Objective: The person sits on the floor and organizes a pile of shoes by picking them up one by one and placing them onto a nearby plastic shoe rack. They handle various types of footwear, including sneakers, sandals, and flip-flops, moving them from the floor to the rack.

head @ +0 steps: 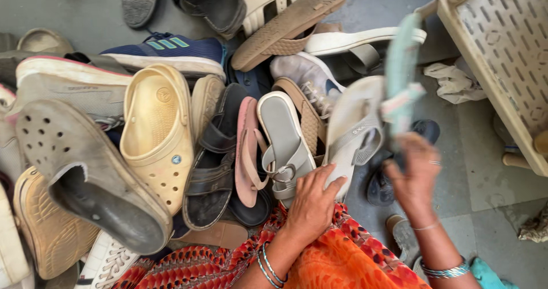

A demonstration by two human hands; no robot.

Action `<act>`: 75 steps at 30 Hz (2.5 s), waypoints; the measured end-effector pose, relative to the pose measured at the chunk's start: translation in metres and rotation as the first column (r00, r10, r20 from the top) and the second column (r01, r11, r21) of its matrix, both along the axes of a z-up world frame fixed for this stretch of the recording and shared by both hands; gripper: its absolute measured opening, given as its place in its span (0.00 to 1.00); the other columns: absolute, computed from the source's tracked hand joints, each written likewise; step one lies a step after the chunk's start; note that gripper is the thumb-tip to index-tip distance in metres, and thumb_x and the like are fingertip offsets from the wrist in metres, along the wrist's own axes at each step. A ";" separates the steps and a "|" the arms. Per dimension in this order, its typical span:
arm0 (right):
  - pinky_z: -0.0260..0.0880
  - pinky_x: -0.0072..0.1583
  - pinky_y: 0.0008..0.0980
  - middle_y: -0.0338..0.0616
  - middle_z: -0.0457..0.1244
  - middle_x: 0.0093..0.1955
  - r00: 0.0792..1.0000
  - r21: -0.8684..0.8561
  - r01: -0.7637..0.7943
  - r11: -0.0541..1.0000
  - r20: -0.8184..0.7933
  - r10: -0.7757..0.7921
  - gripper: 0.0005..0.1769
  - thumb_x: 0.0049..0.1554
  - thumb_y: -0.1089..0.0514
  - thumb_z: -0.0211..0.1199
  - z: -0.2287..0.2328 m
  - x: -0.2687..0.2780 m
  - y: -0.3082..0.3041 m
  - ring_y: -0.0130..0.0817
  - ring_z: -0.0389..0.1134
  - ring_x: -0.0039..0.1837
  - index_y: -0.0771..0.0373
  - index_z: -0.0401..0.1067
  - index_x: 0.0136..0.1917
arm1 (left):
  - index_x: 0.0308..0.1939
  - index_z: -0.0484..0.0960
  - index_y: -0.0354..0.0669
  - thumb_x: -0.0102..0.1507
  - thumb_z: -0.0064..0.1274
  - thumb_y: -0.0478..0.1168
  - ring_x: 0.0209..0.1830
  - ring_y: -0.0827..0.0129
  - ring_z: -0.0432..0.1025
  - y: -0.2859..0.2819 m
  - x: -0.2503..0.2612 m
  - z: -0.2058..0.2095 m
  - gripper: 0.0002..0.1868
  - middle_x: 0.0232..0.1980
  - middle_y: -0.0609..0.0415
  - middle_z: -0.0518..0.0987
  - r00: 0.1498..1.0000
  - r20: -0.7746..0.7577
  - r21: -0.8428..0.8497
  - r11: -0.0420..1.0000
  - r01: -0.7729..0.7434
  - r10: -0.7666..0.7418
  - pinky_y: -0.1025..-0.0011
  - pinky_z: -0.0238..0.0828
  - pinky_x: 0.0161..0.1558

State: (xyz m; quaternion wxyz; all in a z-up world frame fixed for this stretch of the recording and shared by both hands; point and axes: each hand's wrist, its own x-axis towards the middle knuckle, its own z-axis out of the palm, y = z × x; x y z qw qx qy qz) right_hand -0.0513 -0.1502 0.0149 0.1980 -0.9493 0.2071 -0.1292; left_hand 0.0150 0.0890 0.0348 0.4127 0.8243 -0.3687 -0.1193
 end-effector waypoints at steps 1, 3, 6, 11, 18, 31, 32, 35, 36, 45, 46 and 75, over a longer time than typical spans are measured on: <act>0.55 0.66 0.55 0.59 0.58 0.70 0.983 -0.031 -0.050 0.998 -0.176 0.044 0.34 0.42 0.62 0.74 -0.011 -0.001 0.002 0.56 0.57 0.71 0.61 0.73 0.64 | 0.61 0.78 0.38 0.60 0.52 0.30 0.70 0.48 0.65 0.000 0.001 0.001 0.23 0.68 0.41 0.71 1.000 -0.014 0.003 1.000 0.004 -0.004 0.53 0.57 0.67; 0.58 0.68 0.51 0.64 0.55 0.72 0.993 0.131 -0.053 0.990 -0.099 0.066 0.33 0.47 0.63 0.71 -0.036 -0.010 0.004 0.60 0.57 0.71 0.64 0.70 0.66 | 0.63 0.76 0.37 0.60 0.51 0.30 0.69 0.46 0.65 -0.001 0.000 0.003 0.25 0.68 0.39 0.70 0.999 -0.023 -0.008 0.999 -0.033 0.033 0.53 0.58 0.67; 0.63 0.71 0.45 0.58 0.59 0.70 0.996 0.333 0.089 0.939 -0.058 -0.074 0.30 0.53 0.64 0.66 -0.072 -0.019 -0.007 0.54 0.63 0.70 0.64 0.68 0.69 | 0.66 0.73 0.35 0.62 0.50 0.31 0.68 0.43 0.64 -0.003 0.002 0.002 0.26 0.70 0.35 0.68 0.988 -0.050 -0.064 0.987 -0.147 0.144 0.53 0.59 0.69; 0.66 0.67 0.40 0.58 0.60 0.69 0.940 0.506 0.294 0.811 0.001 -0.341 0.34 0.53 0.61 0.67 -0.108 -0.017 -0.038 0.49 0.66 0.69 0.67 0.62 0.71 | 0.68 0.68 0.33 0.65 0.52 0.35 0.68 0.41 0.64 -0.016 0.010 0.000 0.28 0.68 0.34 0.68 0.948 -0.266 -0.093 0.974 -0.208 0.177 0.53 0.59 0.69; 0.60 0.72 0.42 0.65 0.59 0.73 0.988 0.446 0.153 0.882 -0.057 -0.143 0.52 0.45 0.59 0.74 -0.150 0.030 -0.098 0.55 0.61 0.73 0.73 0.55 0.78 | 0.69 0.63 0.30 0.63 0.58 0.40 0.63 0.41 0.67 -0.044 0.015 -0.014 0.34 0.62 0.33 0.72 0.901 -0.312 0.038 0.951 -0.306 0.303 0.52 0.61 0.64; 0.70 0.42 0.27 0.42 0.67 0.57 0.808 0.817 0.286 0.500 0.075 -0.585 0.37 0.48 0.61 0.74 -0.050 -0.033 -0.092 0.32 0.70 0.51 0.65 0.62 0.68 | 0.54 0.77 0.32 0.62 0.59 0.34 0.37 0.74 0.74 -0.046 0.021 -0.063 0.18 0.42 0.53 0.82 0.572 -0.781 -0.117 0.841 -0.528 0.250 0.75 0.74 0.40; 0.70 0.42 0.27 0.44 0.68 0.58 0.784 0.790 0.332 0.515 0.073 -0.617 0.36 0.51 0.60 0.75 -0.048 -0.041 -0.106 0.31 0.71 0.52 0.67 0.62 0.69 | 0.54 0.78 0.32 0.63 0.58 0.34 0.36 0.76 0.74 -0.045 0.021 -0.063 0.16 0.41 0.54 0.82 0.545 -0.808 -0.134 0.831 -0.540 0.224 0.76 0.73 0.39; 0.75 0.42 0.28 0.53 0.68 0.57 0.693 0.722 0.476 0.503 0.045 -0.719 0.40 0.54 0.56 0.76 -0.048 -0.058 -0.171 0.35 0.73 0.49 0.67 0.59 0.72 | 0.54 0.77 0.31 0.64 0.57 0.34 0.36 0.78 0.73 -0.041 0.020 -0.055 0.16 0.42 0.53 0.82 0.498 -0.842 -0.127 0.819 -0.559 0.210 0.77 0.73 0.40; 0.72 0.40 0.29 0.53 0.68 0.58 0.688 0.655 0.514 0.554 0.071 -0.723 0.44 0.52 0.57 0.75 -0.052 -0.067 -0.199 0.36 0.69 0.44 0.66 0.54 0.74 | 0.54 0.77 0.31 0.64 0.58 0.34 0.37 0.78 0.73 -0.041 0.020 -0.054 0.16 0.42 0.53 0.82 0.511 -0.833 -0.130 0.825 -0.550 0.210 0.77 0.73 0.41; 0.66 0.62 0.42 0.56 0.62 0.62 0.863 0.242 0.477 0.845 0.056 -0.503 0.28 0.62 0.55 0.69 -0.127 -0.068 -0.365 0.48 0.66 0.62 0.72 0.65 0.68 | 0.54 0.77 0.31 0.63 0.59 0.34 0.39 0.76 0.76 -0.043 0.024 -0.052 0.17 0.44 0.51 0.83 0.507 -0.842 -0.138 0.836 -0.532 0.184 0.76 0.75 0.42; 0.64 0.65 0.45 0.61 0.57 0.66 0.868 0.129 0.490 0.862 0.023 -0.496 0.36 0.59 0.56 0.74 -0.126 -0.064 -0.356 0.53 0.62 0.66 0.71 0.61 0.74 | 0.54 0.77 0.31 0.63 0.59 0.34 0.39 0.76 0.76 -0.043 0.024 -0.053 0.17 0.44 0.50 0.83 0.500 -0.846 -0.133 0.835 -0.534 0.185 0.76 0.75 0.42; 0.47 0.80 0.47 0.58 0.49 0.83 0.668 0.427 0.572 0.700 0.253 -0.700 0.59 0.56 0.48 0.78 -0.143 0.023 -0.323 0.50 0.51 0.82 0.67 0.41 0.83 | 0.54 0.77 0.31 0.63 0.59 0.36 0.42 0.76 0.75 -0.047 0.018 -0.024 0.17 0.45 0.51 0.82 0.324 -0.941 -0.155 0.724 -0.672 0.098 0.77 0.73 0.45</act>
